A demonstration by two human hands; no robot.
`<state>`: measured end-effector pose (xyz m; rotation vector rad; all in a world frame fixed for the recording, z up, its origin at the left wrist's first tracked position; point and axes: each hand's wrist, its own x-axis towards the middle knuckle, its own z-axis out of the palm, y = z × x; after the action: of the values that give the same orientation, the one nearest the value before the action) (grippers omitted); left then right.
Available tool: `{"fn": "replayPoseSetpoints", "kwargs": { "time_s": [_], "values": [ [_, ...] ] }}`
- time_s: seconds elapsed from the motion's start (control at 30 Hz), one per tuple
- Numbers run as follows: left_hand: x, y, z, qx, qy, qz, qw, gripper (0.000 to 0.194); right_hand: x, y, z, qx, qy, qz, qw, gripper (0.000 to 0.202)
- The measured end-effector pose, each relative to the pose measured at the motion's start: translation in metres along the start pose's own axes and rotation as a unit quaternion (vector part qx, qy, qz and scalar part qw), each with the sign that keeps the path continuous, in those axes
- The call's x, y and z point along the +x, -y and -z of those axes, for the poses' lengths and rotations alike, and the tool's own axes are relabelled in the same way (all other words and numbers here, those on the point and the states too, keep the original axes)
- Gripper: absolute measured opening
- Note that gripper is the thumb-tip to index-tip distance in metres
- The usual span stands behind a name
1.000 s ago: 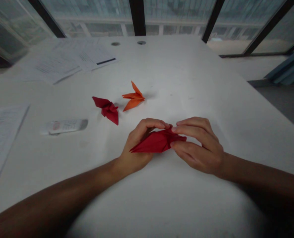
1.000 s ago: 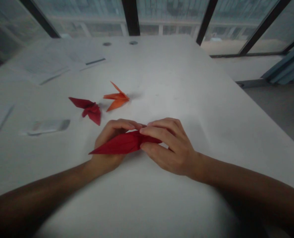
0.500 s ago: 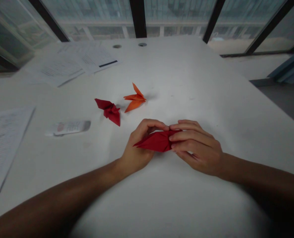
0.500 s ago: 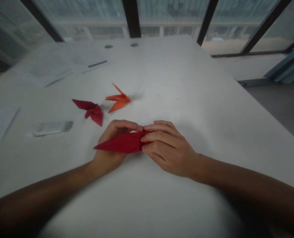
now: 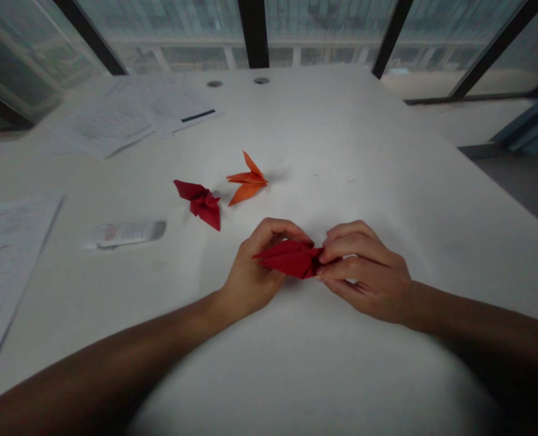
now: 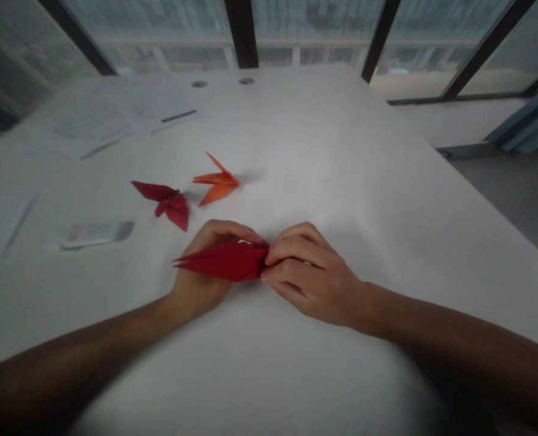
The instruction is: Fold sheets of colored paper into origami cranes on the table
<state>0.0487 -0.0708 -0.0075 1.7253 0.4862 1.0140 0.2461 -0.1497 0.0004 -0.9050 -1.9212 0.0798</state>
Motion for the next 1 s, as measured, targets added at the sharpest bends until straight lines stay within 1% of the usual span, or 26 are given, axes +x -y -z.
{"fn": "replayPoseSetpoints", "kwargs": {
  "time_s": [0.03, 0.1, 0.13, 0.2, 0.27, 0.3, 0.37, 0.43, 0.47, 0.53, 0.57, 0.6, 0.63, 0.67, 0.7, 0.77, 0.83, 0.87, 0.9, 1.0],
  "values": [
    [0.000, 0.000, 0.000, 0.007, -0.004, 0.009, 1.000, 0.027, 0.001, 0.002, 0.001, -0.001, -0.011, -0.005, 1.000, 0.015],
    [0.000, 0.001, -0.001, 0.005, -0.005, 0.037, 0.999, 0.022, 0.001, 0.005, 0.002, -0.008, -0.033, -0.037, 0.999, 0.017],
    [0.001, 0.002, -0.002, -0.006, -0.003, 0.052, 0.999, 0.021, 0.001, 0.006, 0.002, -0.008, -0.044, -0.064, 0.997, 0.017],
    [0.001, 0.004, -0.003, -0.044, 0.003, 0.076, 0.996, 0.024, 0.000, 0.007, 0.001, 0.024, -0.061, -0.148, 0.987, 0.018],
    [0.002, 0.007, -0.005, -0.083, 0.000, 0.085, 0.993, 0.030, -0.001, 0.005, -0.001, 0.107, -0.063, -0.255, 0.959, 0.023],
    [0.003, 0.007, -0.005, -0.098, -0.001, 0.089, 0.991, 0.033, -0.001, 0.004, -0.001, 0.159, -0.055, -0.305, 0.937, 0.026],
    [0.005, 0.007, -0.005, -0.127, 0.004, 0.110, 0.986, 0.037, 0.000, 0.000, -0.002, 0.235, -0.024, -0.386, 0.892, 0.023],
    [0.007, 0.007, -0.005, -0.155, 0.013, 0.139, 0.978, 0.041, 0.002, -0.003, -0.003, 0.273, 0.004, -0.436, 0.858, 0.021],
    [0.008, 0.007, -0.005, -0.166, 0.017, 0.151, 0.974, 0.043, 0.004, -0.004, -0.003, 0.284, 0.007, -0.455, 0.844, 0.022],
    [0.010, 0.007, -0.005, -0.176, 0.017, 0.165, 0.970, 0.048, 0.005, -0.006, -0.004, 0.305, -0.009, -0.480, 0.823, 0.032],
    [0.010, 0.008, -0.005, -0.177, 0.014, 0.167, 0.970, 0.050, 0.005, -0.006, -0.005, 0.314, -0.023, -0.482, 0.817, 0.037],
    [0.011, 0.009, -0.004, -0.177, 0.009, 0.166, 0.970, 0.053, 0.004, -0.007, -0.006, 0.319, -0.034, -0.479, 0.817, 0.039],
    [0.011, 0.010, -0.004, -0.175, 0.003, 0.163, 0.971, 0.056, 0.003, -0.007, -0.007, 0.318, -0.040, -0.470, 0.823, 0.036],
    [0.011, 0.010, -0.003, -0.171, -0.001, 0.158, 0.972, 0.057, 0.002, -0.008, -0.008, 0.312, -0.039, -0.457, 0.832, 0.029],
    [0.011, 0.011, -0.003, -0.163, 0.000, 0.155, 0.974, 0.054, 0.000, -0.010, -0.009, 0.300, -0.033, -0.445, 0.843, 0.022],
    [0.010, 0.012, -0.002, -0.125, 0.015, 0.154, 0.980, 0.034, -0.002, -0.012, -0.010, 0.266, -0.015, -0.427, 0.864, 0.012],
    [0.010, 0.010, 0.000, -0.077, 0.034, 0.160, 0.984, 0.013, -0.003, -0.014, -0.009, 0.230, -0.006, -0.420, 0.878, 0.016],
    [0.010, 0.009, 0.000, -0.061, 0.040, 0.162, 0.984, 0.010, -0.003, -0.015, -0.008, 0.218, -0.005, -0.420, 0.881, 0.019],
    [0.009, 0.008, 0.000, -0.053, 0.043, 0.160, 0.985, 0.012, -0.003, -0.016, -0.007, 0.212, -0.005, -0.420, 0.882, 0.022],
    [0.010, 0.006, -0.001, -0.063, 0.051, 0.146, 0.986, 0.029, -0.004, -0.017, -0.006, 0.216, -0.004, -0.414, 0.884, 0.028]
  ]
}}
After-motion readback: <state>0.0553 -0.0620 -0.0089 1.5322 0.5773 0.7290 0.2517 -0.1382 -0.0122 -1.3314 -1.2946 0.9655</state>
